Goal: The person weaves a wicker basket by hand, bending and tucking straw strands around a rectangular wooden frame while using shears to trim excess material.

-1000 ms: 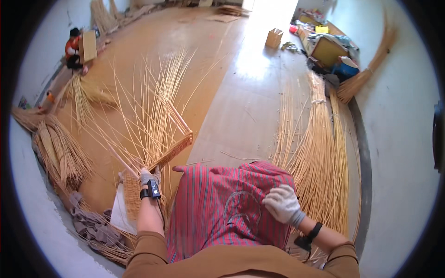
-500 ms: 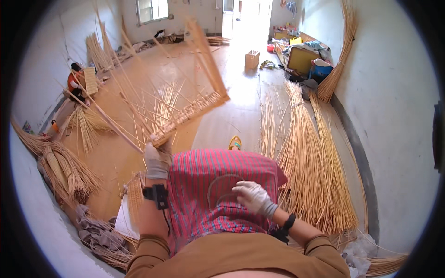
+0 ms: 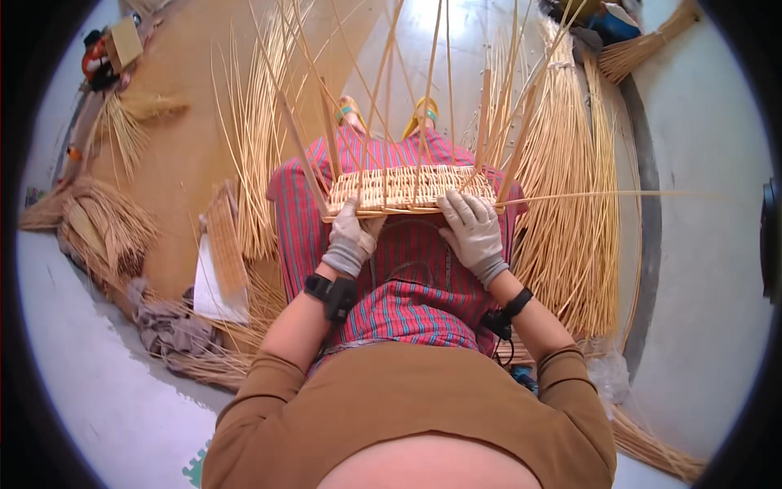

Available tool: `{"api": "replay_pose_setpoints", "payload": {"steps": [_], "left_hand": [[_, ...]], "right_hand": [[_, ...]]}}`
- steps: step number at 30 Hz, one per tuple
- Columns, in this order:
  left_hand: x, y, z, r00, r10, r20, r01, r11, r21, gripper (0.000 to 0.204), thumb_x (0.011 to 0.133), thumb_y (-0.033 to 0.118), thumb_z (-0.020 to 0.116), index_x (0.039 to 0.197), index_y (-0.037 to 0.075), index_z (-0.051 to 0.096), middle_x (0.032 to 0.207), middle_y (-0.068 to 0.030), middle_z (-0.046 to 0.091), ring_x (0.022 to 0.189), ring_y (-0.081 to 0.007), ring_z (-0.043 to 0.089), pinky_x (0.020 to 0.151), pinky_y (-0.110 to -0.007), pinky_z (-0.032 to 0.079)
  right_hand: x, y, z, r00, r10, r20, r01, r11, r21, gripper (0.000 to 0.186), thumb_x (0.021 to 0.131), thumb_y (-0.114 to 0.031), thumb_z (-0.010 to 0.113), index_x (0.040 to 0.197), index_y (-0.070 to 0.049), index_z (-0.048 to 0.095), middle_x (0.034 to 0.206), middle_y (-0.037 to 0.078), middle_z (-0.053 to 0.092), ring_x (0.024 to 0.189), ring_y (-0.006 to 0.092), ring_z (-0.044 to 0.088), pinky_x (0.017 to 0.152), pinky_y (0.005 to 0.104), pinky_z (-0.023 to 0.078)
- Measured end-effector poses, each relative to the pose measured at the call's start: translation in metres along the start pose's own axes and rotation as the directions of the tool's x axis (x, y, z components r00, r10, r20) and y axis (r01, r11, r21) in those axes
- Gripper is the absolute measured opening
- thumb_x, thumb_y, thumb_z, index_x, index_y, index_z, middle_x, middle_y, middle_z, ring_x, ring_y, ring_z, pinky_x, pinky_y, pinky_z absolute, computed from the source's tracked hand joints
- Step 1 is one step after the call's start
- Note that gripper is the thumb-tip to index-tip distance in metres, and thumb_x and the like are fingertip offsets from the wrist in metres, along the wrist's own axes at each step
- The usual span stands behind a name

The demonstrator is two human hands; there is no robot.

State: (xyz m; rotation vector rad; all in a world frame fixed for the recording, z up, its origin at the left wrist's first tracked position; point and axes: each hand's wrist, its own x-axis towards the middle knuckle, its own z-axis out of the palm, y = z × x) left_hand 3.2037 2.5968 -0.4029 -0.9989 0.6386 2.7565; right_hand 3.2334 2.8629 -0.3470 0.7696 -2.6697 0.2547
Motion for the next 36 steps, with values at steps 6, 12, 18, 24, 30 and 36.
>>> {"api": "replay_pose_setpoints", "payload": {"steps": [6, 12, 18, 24, 30, 36], "left_hand": [[0.010, 0.014, -0.006, 0.995, -0.007, -0.103, 0.016, 0.996, 0.089, 0.033, 0.110, 0.028, 0.052, 0.126, 0.000, 0.058, 0.120, -0.0181, 0.070, 0.110, -0.0341, 0.072, 0.088, -0.049, 0.068], [0.008, 0.023, -0.037, 0.994, -0.031, -0.106, 0.039, 0.996, 0.077, 0.034, 0.107, 0.026, 0.059, 0.133, 0.005, 0.059, 0.125, -0.0136, 0.070, 0.111, -0.0288, 0.071, 0.089, -0.050, 0.065], [0.014, 0.014, -0.026, 0.994, 0.034, -0.102, -0.039, 0.998, -0.041, 0.036, 0.106, 0.022, 0.061, 0.136, 0.003, 0.057, 0.127, -0.0121, 0.069, 0.112, -0.0275, 0.071, 0.091, -0.049, 0.065], [0.021, 0.011, -0.056, 0.999, 0.048, -0.007, -0.049, 0.993, -0.107, 0.038, 0.106, 0.023, 0.062, 0.137, 0.003, 0.056, 0.126, -0.0126, 0.070, 0.112, -0.0266, 0.071, 0.093, -0.043, 0.065], [0.018, 0.006, -0.034, 1.000, -0.019, -0.009, 0.017, 0.984, -0.175, 0.036, 0.098, 0.015, 0.073, 0.130, 0.005, 0.058, 0.119, -0.0110, 0.072, 0.105, -0.0264, 0.073, 0.087, -0.042, 0.067], [0.045, -0.016, -0.068, 0.993, -0.036, 0.112, 0.064, 0.963, -0.262, 0.035, 0.103, 0.012, 0.066, 0.134, 0.001, 0.055, 0.123, -0.0140, 0.069, 0.111, -0.0289, 0.070, 0.096, -0.047, 0.063]], "right_hand": [[0.042, -0.007, 0.018, 0.992, 0.072, -0.100, -0.066, 0.996, 0.067, 0.049, 0.089, -0.023, 0.072, 0.137, -0.016, 0.064, 0.137, 0.007, 0.061, 0.114, 0.0286, 0.061, 0.097, 0.0437, 0.046], [0.023, -0.001, 0.036, 0.986, -0.036, 0.162, 0.013, 0.990, 0.141, 0.048, 0.091, -0.012, 0.060, 0.138, -0.021, 0.064, 0.134, 0.006, 0.064, 0.112, 0.0286, 0.065, 0.095, 0.0446, 0.052], [0.057, 0.025, 0.035, 0.927, -0.197, 0.320, 0.202, 0.979, 0.018, 0.043, 0.095, -0.018, 0.056, 0.137, -0.021, 0.062, 0.119, 0.004, 0.064, 0.094, 0.0250, 0.068, 0.084, 0.0399, 0.055], [0.091, 0.045, 0.036, 0.789, -0.416, 0.453, 0.429, 0.900, 0.078, 0.042, 0.097, -0.020, 0.053, 0.138, -0.023, 0.062, 0.102, 0.003, 0.068, 0.074, 0.0228, 0.070, 0.067, 0.0377, 0.056], [0.084, 0.036, 0.033, 0.870, -0.344, 0.353, 0.302, 0.938, 0.171, 0.044, 0.092, -0.015, 0.058, 0.135, -0.018, 0.066, 0.097, 0.005, 0.066, 0.089, 0.0267, 0.069, 0.076, 0.0416, 0.056], [0.052, 0.013, 0.052, 0.945, -0.193, 0.263, 0.174, 0.980, 0.094, 0.044, 0.089, -0.010, 0.063, 0.133, -0.016, 0.069, 0.110, 0.004, 0.068, 0.106, 0.0279, 0.067, 0.089, 0.0425, 0.054]]}}
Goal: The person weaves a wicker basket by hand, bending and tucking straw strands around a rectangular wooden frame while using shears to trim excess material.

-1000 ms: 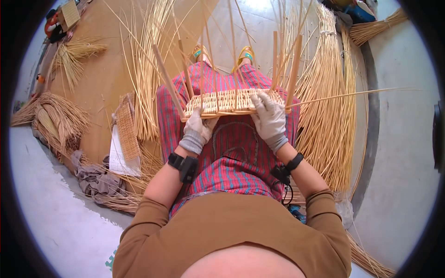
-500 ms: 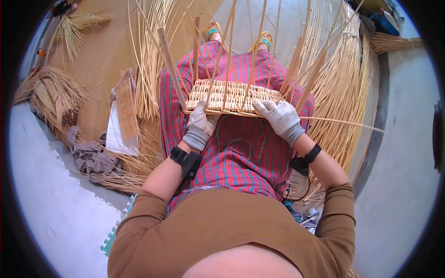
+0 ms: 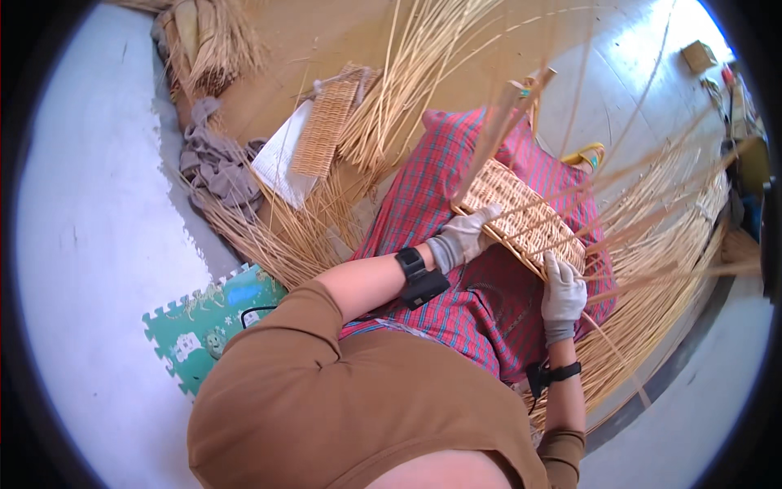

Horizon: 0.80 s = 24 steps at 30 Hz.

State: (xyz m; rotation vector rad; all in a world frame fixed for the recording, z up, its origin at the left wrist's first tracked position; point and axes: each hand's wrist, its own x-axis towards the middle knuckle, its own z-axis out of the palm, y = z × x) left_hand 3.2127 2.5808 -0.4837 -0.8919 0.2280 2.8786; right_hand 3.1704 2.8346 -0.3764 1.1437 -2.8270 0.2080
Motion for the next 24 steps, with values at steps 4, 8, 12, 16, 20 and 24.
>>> {"api": "replay_pose_setpoints", "payload": {"steps": [4, 8, 12, 16, 20, 24], "left_hand": [[0.002, -0.008, 0.022, 1.000, -0.013, -0.028, 0.012, 0.999, -0.037, 0.012, 0.106, 0.014, 0.063, 0.112, 0.004, 0.063, 0.101, -0.0051, 0.068, 0.089, -0.0173, 0.070, 0.082, -0.033, 0.065], [0.005, -0.002, 0.011, 0.999, -0.037, 0.010, 0.038, 0.998, -0.046, 0.023, 0.105, 0.017, 0.064, 0.123, 0.003, 0.061, 0.112, -0.0092, 0.071, 0.097, -0.0242, 0.073, 0.090, -0.041, 0.065], [-0.013, 0.002, 0.028, 1.000, -0.023, -0.020, 0.023, 1.000, 0.002, 0.032, 0.107, 0.028, 0.062, 0.123, 0.001, 0.061, 0.115, -0.0129, 0.072, 0.102, -0.0264, 0.073, 0.094, -0.043, 0.063], [-0.084, 0.054, 0.080, 0.802, -0.594, 0.066, 0.562, 0.787, 0.255, 0.054, 0.109, 0.040, 0.054, 0.139, -0.006, 0.052, 0.118, -0.0200, 0.071, 0.108, -0.0367, 0.072, 0.096, -0.050, 0.061], [-0.124, 0.164, 0.088, 0.796, -0.480, 0.370, 0.192, 0.779, 0.597, 0.053, 0.111, 0.036, 0.051, 0.144, -0.005, 0.050, 0.118, -0.0196, 0.071, 0.105, -0.0337, 0.072, 0.092, -0.047, 0.061], [-0.040, 0.261, -0.028, 0.978, 0.147, 0.149, -0.210, 0.692, 0.691, 0.041, 0.108, 0.031, 0.057, 0.136, 0.002, 0.062, 0.116, -0.0136, 0.074, 0.102, -0.0260, 0.073, 0.088, -0.038, 0.061]], "right_hand": [[-0.006, 0.000, 0.019, 0.996, 0.070, -0.052, -0.070, 0.997, -0.010, 0.051, 0.087, -0.006, 0.065, 0.137, -0.016, 0.068, 0.110, 0.006, 0.067, 0.108, 0.0298, 0.065, 0.094, 0.0449, 0.051], [0.002, -0.005, 0.009, 0.978, 0.178, 0.111, -0.180, 0.984, 0.008, 0.054, 0.088, -0.013, 0.069, 0.142, -0.017, 0.065, 0.120, 0.009, 0.066, 0.113, 0.0329, 0.063, 0.100, 0.0489, 0.047], [0.008, -0.032, -0.010, 0.986, 0.165, -0.017, -0.162, 0.982, 0.101, 0.058, 0.088, -0.015, 0.073, 0.144, -0.015, 0.062, 0.147, 0.019, 0.055, 0.127, 0.0413, 0.057, 0.110, 0.0509, 0.043], [-0.024, -0.059, -0.037, 0.954, 0.275, -0.120, -0.253, 0.952, 0.170, 0.050, 0.092, -0.010, 0.072, 0.142, -0.007, 0.062, 0.149, 0.021, 0.053, 0.133, 0.0418, 0.055, 0.113, 0.0504, 0.043], [-0.097, -0.032, -0.039, 0.884, 0.445, -0.143, -0.408, 0.884, 0.226, 0.044, 0.097, -0.001, 0.064, 0.141, 0.000, 0.060, 0.142, 0.022, 0.056, 0.133, 0.0387, 0.054, 0.111, 0.0445, 0.046], [-0.107, -0.026, -0.022, 0.875, 0.469, -0.122, -0.466, 0.883, 0.057, 0.038, 0.100, -0.006, 0.060, 0.137, 0.000, 0.064, 0.140, 0.022, 0.054, 0.128, 0.0387, 0.056, 0.110, 0.0443, 0.045]]}}
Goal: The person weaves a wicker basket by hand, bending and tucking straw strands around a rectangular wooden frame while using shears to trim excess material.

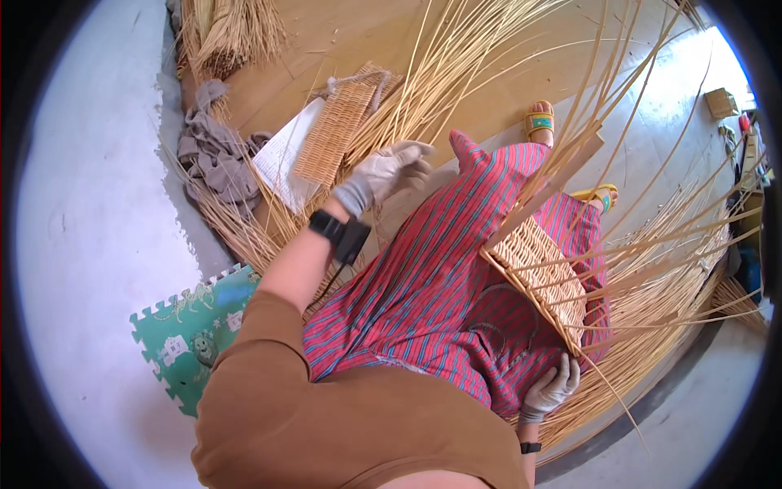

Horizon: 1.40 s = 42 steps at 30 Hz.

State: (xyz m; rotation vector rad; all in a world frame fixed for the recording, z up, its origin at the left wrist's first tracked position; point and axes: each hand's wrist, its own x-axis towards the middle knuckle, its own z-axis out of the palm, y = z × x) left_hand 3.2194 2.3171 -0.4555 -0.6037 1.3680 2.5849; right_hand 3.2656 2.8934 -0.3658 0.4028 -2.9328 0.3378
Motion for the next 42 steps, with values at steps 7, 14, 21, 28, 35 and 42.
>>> {"api": "replay_pose_setpoints", "payload": {"steps": [7, 14, 21, 28, 35, 42], "left_hand": [[0.101, -0.103, -0.108, 0.800, 0.290, -0.525, 0.530, 0.069, 0.845, 0.056, 0.091, 0.033, 0.075, 0.142, 0.017, 0.060, 0.125, -0.0168, 0.067, 0.121, -0.0373, 0.066, 0.100, -0.049, 0.055], [0.157, -0.107, -0.112, 0.670, 0.290, -0.684, 0.734, -0.114, 0.670, 0.029, 0.103, 0.013, 0.051, 0.128, 0.013, 0.065, 0.128, -0.0153, 0.066, 0.117, -0.0316, 0.070, 0.095, -0.044, 0.058], [0.155, -0.127, -0.130, 0.740, 0.298, -0.603, 0.558, 0.229, 0.798, 0.031, 0.094, 0.025, 0.064, 0.121, 0.010, 0.064, 0.115, -0.0230, 0.070, 0.111, -0.0416, 0.068, 0.092, -0.052, 0.055], [0.172, -0.144, -0.117, 0.675, 0.164, -0.720, 0.703, 0.154, 0.694, 0.038, 0.088, 0.028, 0.075, 0.122, 0.012, 0.068, 0.123, -0.0199, 0.072, 0.113, -0.0395, 0.070, 0.094, -0.049, 0.057], [0.160, -0.139, -0.121, 0.746, 0.114, -0.656, 0.525, 0.505, 0.685, 0.025, 0.086, 0.034, 0.078, 0.096, 0.011, 0.075, 0.091, -0.0122, 0.077, 0.086, -0.0345, 0.073, 0.076, -0.045, 0.057], [0.074, -0.062, -0.133, 0.874, -0.173, -0.453, 0.403, 0.778, 0.482, 0.019, 0.095, 0.028, 0.073, 0.095, 0.011, 0.067, 0.085, -0.0084, 0.074, 0.074, -0.0174, 0.069, 0.064, -0.035, 0.054]], "right_hand": [[0.015, -0.010, 0.002, 0.999, 0.016, 0.044, -0.017, 1.000, 0.009, 0.032, 0.102, -0.011, 0.054, 0.128, 0.003, 0.066, 0.134, 0.023, 0.052, 0.123, 0.0403, 0.055, 0.107, 0.0472, 0.045], [0.007, -0.008, 0.004, 0.991, 0.085, 0.101, -0.082, 0.996, -0.029, 0.032, 0.102, -0.011, 0.052, 0.128, 0.004, 0.062, 0.133, 0.024, 0.049, 0.121, 0.0396, 0.053, 0.106, 0.0474, 0.044], [0.009, -0.007, 0.006, 0.989, 0.101, 0.108, -0.097, 0.994, -0.044, 0.033, 0.105, -0.016, 0.050, 0.127, 0.003, 0.064, 0.132, 0.022, 0.050, 0.121, 0.0376, 0.053, 0.108, 0.0471, 0.042], [0.003, -0.004, 0.006, 0.984, 0.128, 0.122, -0.124, 0.992, -0.039, 0.032, 0.105, -0.019, 0.051, 0.125, 0.003, 0.064, 0.132, 0.022, 0.050, 0.121, 0.0380, 0.053, 0.108, 0.0470, 0.042], [0.012, -0.008, 0.007, 0.997, 0.054, 0.051, -0.053, 0.998, -0.022, 0.030, 0.103, -0.015, 0.054, 0.124, 0.002, 0.065, 0.124, 0.018, 0.051, 0.114, 0.0351, 0.054, 0.101, 0.0453, 0.045], [0.009, -0.004, 0.012, 0.998, 0.062, -0.001, -0.062, 0.997, 0.040, 0.029, 0.102, -0.011, 0.056, 0.125, 0.003, 0.068, 0.130, 0.021, 0.054, 0.120, 0.0381, 0.056, 0.106, 0.0451, 0.044]]}}
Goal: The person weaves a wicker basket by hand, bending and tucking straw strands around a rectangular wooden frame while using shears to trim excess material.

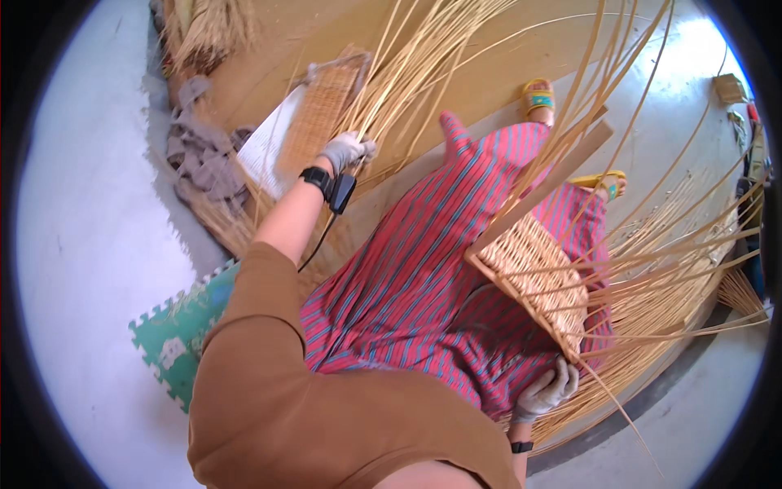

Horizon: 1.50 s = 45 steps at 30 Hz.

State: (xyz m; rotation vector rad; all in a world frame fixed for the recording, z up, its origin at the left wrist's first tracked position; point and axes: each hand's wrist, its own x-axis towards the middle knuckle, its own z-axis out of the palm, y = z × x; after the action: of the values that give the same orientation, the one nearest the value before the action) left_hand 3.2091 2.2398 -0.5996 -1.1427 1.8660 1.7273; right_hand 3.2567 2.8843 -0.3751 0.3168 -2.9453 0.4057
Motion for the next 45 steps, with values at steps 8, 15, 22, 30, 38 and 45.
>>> {"api": "replay_pose_setpoints", "payload": {"steps": [8, 15, 22, 30, 38, 45], "left_hand": [[-0.154, 0.009, -0.036, 0.935, 0.068, 0.348, 0.216, 0.670, -0.710, 0.027, 0.100, 0.001, 0.066, 0.125, 0.007, 0.057, 0.121, -0.0220, 0.070, 0.114, -0.0361, 0.071, 0.102, -0.048, 0.060], [-0.282, 0.052, -0.047, 0.842, 0.451, 0.297, -0.041, 0.603, -0.797, 0.041, 0.104, 0.009, 0.061, 0.143, 0.005, 0.052, 0.126, -0.0146, 0.068, 0.124, -0.0306, 0.066, 0.105, -0.040, 0.061], [-0.256, 0.167, 0.075, 0.556, 0.751, 0.356, -0.167, 0.521, -0.837, 0.047, 0.108, 0.009, 0.053, 0.154, 0.000, 0.043, 0.152, -0.0115, 0.053, 0.138, -0.0260, 0.056, 0.126, -0.044, 0.036], [-0.246, 0.175, 0.226, 0.532, 0.728, 0.433, -0.203, 0.606, -0.769, 0.026, 0.109, 0.009, 0.052, 0.134, 0.010, 0.053, 0.126, -0.0122, 0.066, 0.125, -0.0259, 0.062, 0.122, -0.052, 0.041], [-0.301, 0.145, 0.276, 0.575, 0.591, 0.566, -0.410, 0.806, -0.426, 0.023, 0.109, 0.012, 0.053, 0.132, 0.012, 0.053, 0.114, -0.0120, 0.070, 0.117, -0.0361, 0.068, 0.106, -0.052, 0.057], [-0.346, 0.093, 0.325, 0.586, 0.258, 0.768, -0.185, 0.965, -0.183, 0.021, 0.106, 0.003, 0.057, 0.125, 0.008, 0.056, 0.113, -0.0130, 0.070, 0.117, -0.0399, 0.068, 0.106, -0.056, 0.054]], "right_hand": [[-0.006, 0.016, 0.005, 0.993, -0.107, -0.058, 0.113, 0.988, 0.106, 0.032, 0.103, -0.009, 0.056, 0.130, 0.000, 0.069, 0.133, 0.020, 0.056, 0.123, 0.0356, 0.056, 0.108, 0.0433, 0.043], [-0.012, 0.016, 0.013, 0.985, -0.141, -0.098, 0.155, 0.977, 0.148, 0.031, 0.103, -0.011, 0.058, 0.131, -0.003, 0.069, 0.134, 0.019, 0.057, 0.124, 0.0345, 0.057, 0.108, 0.0428, 0.044], [-0.004, 0.045, -0.002, 0.981, -0.007, -0.193, 0.103, 0.863, 0.494, 0.029, 0.095, 0.002, 0.066, 0.123, -0.005, 0.073, 0.122, 0.014, 0.070, 0.117, 0.0301, 0.066, 0.101, 0.0404, 0.054], [-0.170, 0.245, 0.066, 0.646, 0.761, 0.060, -0.594, 0.451, 0.666, 0.022, 0.097, -0.018, 0.064, 0.114, -0.007, 0.074, 0.109, 0.014, 0.075, 0.100, 0.0251, 0.071, 0.092, 0.0350, 0.055], [-0.314, 0.158, 0.180, 0.414, 0.758, 0.505, -0.893, 0.446, 0.063, 0.027, 0.091, -0.027, 0.062, 0.109, -0.011, 0.075, 0.113, 0.019, 0.074, 0.111, 0.0374, 0.069, 0.098, 0.0455, 0.054], [-0.294, 0.111, 0.225, 0.281, 0.736, 0.616, -0.897, 0.429, -0.104, 0.032, 0.095, -0.032, 0.067, 0.118, -0.011, 0.070, 0.123, 0.020, 0.071, 0.111, 0.0390, 0.069, 0.098, 0.0467, 0.054]]}}
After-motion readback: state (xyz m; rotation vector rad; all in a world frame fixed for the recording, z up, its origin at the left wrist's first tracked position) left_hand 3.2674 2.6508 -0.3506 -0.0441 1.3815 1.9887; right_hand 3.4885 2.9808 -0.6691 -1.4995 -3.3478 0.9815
